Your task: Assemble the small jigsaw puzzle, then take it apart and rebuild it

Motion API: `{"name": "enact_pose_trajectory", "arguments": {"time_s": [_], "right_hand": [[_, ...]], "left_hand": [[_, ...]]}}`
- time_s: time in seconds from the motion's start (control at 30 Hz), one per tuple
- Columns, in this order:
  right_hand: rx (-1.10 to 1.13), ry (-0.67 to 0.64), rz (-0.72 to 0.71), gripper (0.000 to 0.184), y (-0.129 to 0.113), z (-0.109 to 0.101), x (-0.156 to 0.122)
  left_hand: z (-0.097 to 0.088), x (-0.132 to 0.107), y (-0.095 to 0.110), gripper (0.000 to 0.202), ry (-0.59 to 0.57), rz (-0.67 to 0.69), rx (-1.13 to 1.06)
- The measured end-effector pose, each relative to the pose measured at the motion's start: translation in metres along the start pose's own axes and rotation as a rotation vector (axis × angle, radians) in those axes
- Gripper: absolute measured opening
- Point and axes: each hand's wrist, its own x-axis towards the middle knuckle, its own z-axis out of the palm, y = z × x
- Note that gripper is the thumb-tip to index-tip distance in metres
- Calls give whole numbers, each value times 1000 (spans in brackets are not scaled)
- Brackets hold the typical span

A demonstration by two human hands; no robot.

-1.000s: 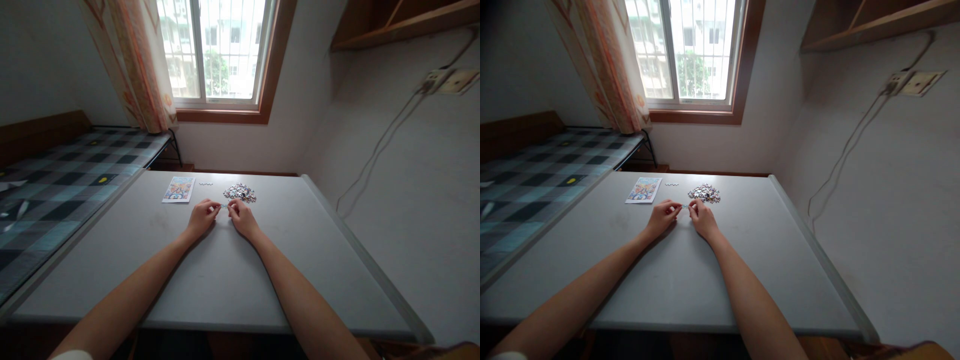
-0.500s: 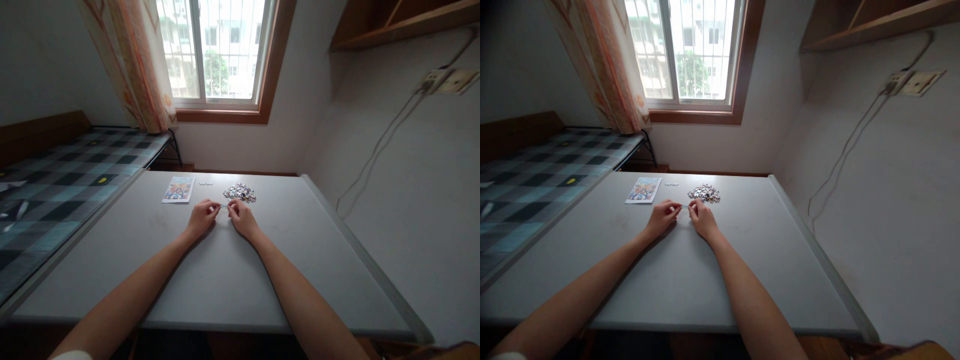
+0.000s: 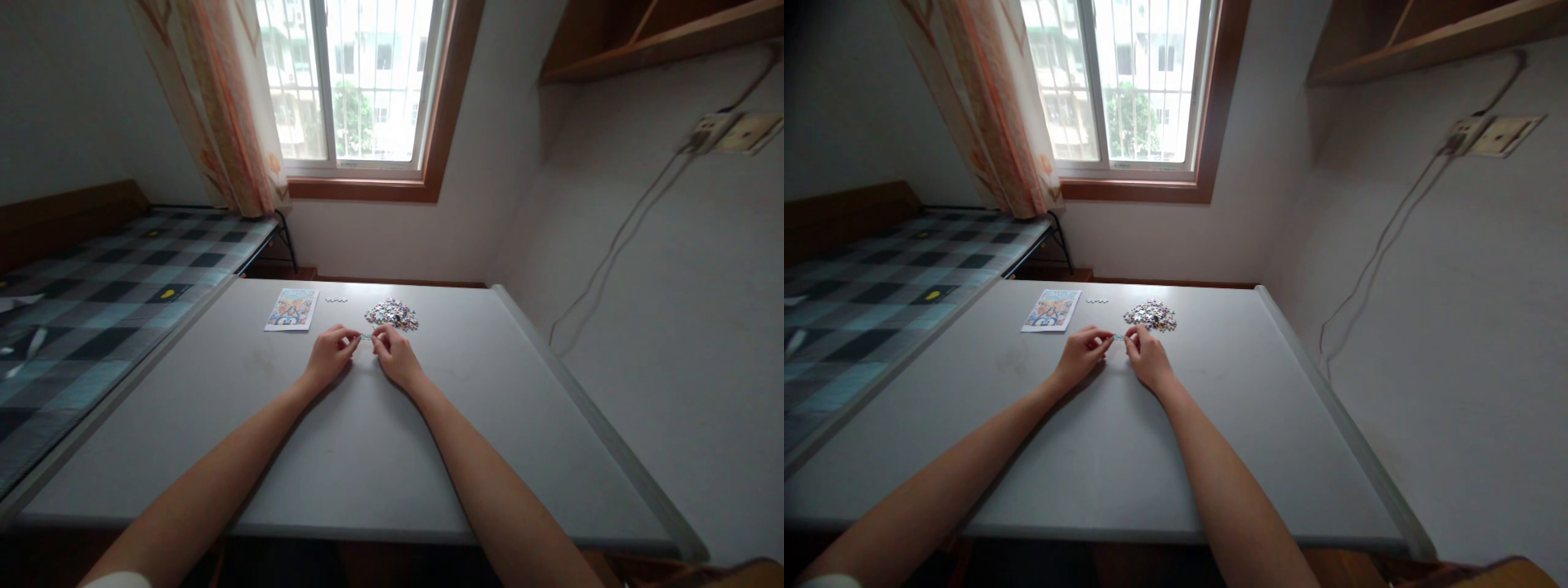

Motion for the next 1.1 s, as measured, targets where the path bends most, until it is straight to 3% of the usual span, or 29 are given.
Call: {"name": "enact_pose_trajectory", "arguments": {"time_s": [1.1], "right_hand": [[-11, -6, 15, 10, -2, -1, 0]], "left_hand": [[0, 0, 0, 16, 0, 4, 10]]}}
